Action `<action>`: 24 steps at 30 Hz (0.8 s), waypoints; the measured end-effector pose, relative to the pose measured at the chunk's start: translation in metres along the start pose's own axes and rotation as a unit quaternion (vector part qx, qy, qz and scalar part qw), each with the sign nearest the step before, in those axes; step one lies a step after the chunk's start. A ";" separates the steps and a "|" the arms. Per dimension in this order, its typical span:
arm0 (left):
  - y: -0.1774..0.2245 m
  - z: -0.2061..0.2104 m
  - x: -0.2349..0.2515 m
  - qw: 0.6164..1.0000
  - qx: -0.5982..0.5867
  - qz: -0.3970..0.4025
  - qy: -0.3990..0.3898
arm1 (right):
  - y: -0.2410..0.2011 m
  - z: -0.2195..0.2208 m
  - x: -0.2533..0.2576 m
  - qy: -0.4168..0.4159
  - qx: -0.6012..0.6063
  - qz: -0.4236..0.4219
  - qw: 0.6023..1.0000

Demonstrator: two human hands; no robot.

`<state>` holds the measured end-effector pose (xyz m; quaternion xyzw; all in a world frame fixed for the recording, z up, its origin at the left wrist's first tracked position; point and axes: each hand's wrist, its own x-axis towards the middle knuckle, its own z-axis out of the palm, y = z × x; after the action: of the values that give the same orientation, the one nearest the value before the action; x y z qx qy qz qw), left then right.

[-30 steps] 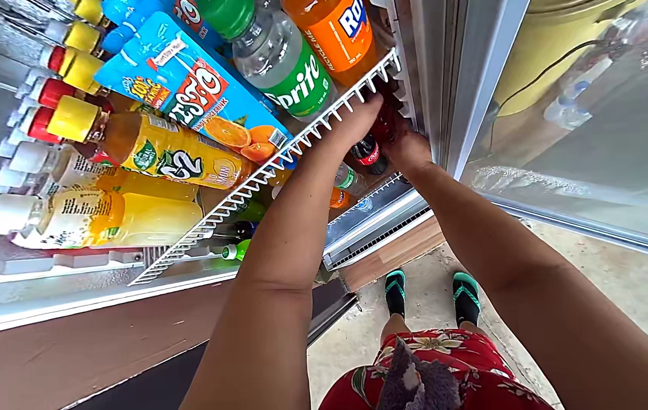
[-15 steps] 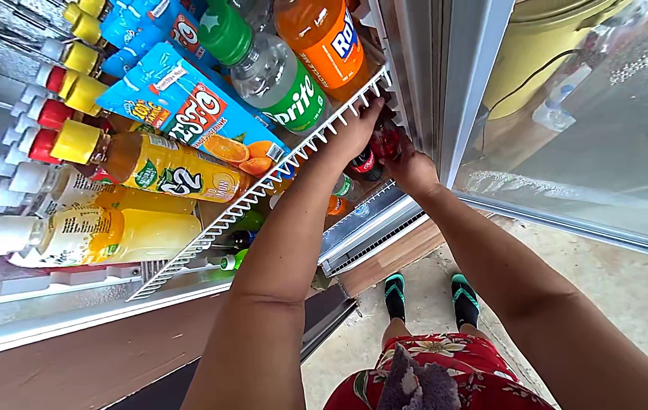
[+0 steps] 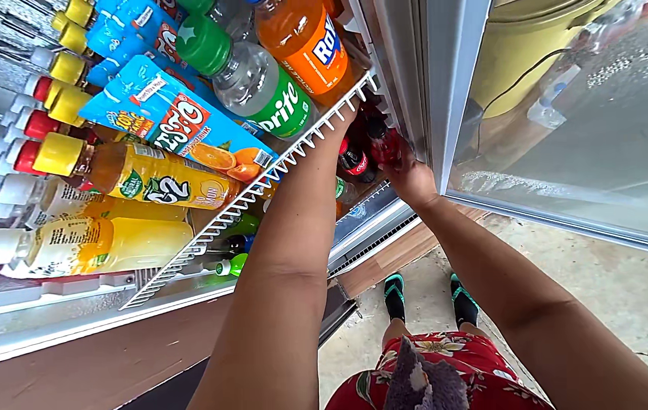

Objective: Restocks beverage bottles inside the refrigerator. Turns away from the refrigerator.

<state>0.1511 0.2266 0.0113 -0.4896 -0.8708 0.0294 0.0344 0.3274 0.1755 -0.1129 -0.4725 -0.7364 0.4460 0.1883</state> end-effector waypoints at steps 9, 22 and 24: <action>0.018 -0.030 -0.039 0.991 -0.121 0.051 0.033 | -0.007 -0.004 0.001 -0.034 0.003 0.030 0.999; 0.015 -0.046 -0.059 0.966 -0.230 0.106 -0.042 | -0.013 -0.004 -0.010 -0.022 0.013 0.050 0.998; 0.012 -0.046 -0.064 0.963 -0.245 0.104 -0.036 | -0.012 -0.005 -0.012 -0.028 0.009 0.060 0.998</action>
<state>0.1990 0.1789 0.0543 -0.5699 -0.7960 -0.1637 -0.1215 0.3299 0.1654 -0.0986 -0.5016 -0.7079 0.4757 0.1448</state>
